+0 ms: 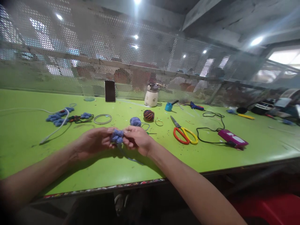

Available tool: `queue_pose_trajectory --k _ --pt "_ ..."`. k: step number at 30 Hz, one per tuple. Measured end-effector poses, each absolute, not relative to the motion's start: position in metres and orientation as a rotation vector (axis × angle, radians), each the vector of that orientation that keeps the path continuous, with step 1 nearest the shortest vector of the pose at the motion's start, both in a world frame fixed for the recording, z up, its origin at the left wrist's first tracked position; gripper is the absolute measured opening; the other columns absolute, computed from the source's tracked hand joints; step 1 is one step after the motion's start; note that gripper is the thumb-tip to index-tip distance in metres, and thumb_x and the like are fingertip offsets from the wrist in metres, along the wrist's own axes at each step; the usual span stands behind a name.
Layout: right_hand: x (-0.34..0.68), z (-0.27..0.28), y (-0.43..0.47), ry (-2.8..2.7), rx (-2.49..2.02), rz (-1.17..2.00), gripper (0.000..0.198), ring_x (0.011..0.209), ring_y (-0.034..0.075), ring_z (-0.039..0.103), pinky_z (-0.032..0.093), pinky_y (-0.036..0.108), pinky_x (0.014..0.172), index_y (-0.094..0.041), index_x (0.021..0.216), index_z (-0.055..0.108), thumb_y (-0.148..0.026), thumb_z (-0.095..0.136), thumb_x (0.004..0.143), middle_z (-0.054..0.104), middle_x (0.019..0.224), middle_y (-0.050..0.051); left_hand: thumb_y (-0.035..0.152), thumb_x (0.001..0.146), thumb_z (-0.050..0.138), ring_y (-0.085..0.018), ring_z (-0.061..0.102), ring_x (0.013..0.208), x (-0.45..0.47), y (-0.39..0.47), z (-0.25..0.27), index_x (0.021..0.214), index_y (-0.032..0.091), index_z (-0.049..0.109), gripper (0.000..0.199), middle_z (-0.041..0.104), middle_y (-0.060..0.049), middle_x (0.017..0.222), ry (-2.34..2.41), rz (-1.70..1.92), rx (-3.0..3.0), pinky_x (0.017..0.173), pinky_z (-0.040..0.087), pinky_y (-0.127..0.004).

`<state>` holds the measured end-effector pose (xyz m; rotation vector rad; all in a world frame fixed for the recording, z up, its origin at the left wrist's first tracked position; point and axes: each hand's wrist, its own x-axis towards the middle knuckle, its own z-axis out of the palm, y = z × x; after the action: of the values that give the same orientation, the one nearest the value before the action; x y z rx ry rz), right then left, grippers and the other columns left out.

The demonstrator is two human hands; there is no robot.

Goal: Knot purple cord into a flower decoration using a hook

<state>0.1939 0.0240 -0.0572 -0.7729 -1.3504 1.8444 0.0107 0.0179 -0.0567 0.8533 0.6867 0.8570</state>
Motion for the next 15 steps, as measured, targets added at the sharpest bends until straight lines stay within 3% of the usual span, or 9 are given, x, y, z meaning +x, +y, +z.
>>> queue_pose_trajectory --k 3,8,15 --pt "0.1930 -0.0595 0.0251 -1.358 -0.815 1.818 0.019 0.036 0.004 0.036 0.022 0.015 0.035 -0.017 0.075 0.047 -0.028 0.061 0.079 0.051 0.049 -0.005 0.020 0.078 0.064 -0.016 0.062 0.080 0.0118 0.0198 -0.0594 0.083 0.012 0.066 0.009 0.067 -0.008 0.086 0.721 0.833 0.897 0.070 0.048 -0.025" --pt "0.1913 -0.0614 0.0260 -1.383 -0.928 1.696 0.022 0.039 0.005 0.040 0.027 0.016 0.036 -0.017 0.075 0.049 -0.034 0.061 0.082 0.051 0.051 -0.005 0.009 0.074 0.066 -0.015 0.063 0.079 0.0138 0.0229 -0.0594 0.076 0.012 0.068 0.004 0.067 -0.006 0.082 0.757 0.881 0.907 0.074 0.050 -0.024" --pt "0.1894 -0.0588 0.0233 -1.567 -0.867 1.370 0.029 0.059 0.009 0.053 0.043 0.023 0.052 -0.016 0.096 0.059 -0.032 0.072 0.075 0.060 0.071 0.000 0.013 0.074 0.069 -0.008 0.052 0.054 0.0122 0.0242 -0.0565 0.069 0.011 0.065 0.007 0.060 -0.002 0.064 0.803 0.962 0.892 0.049 0.040 -0.019"
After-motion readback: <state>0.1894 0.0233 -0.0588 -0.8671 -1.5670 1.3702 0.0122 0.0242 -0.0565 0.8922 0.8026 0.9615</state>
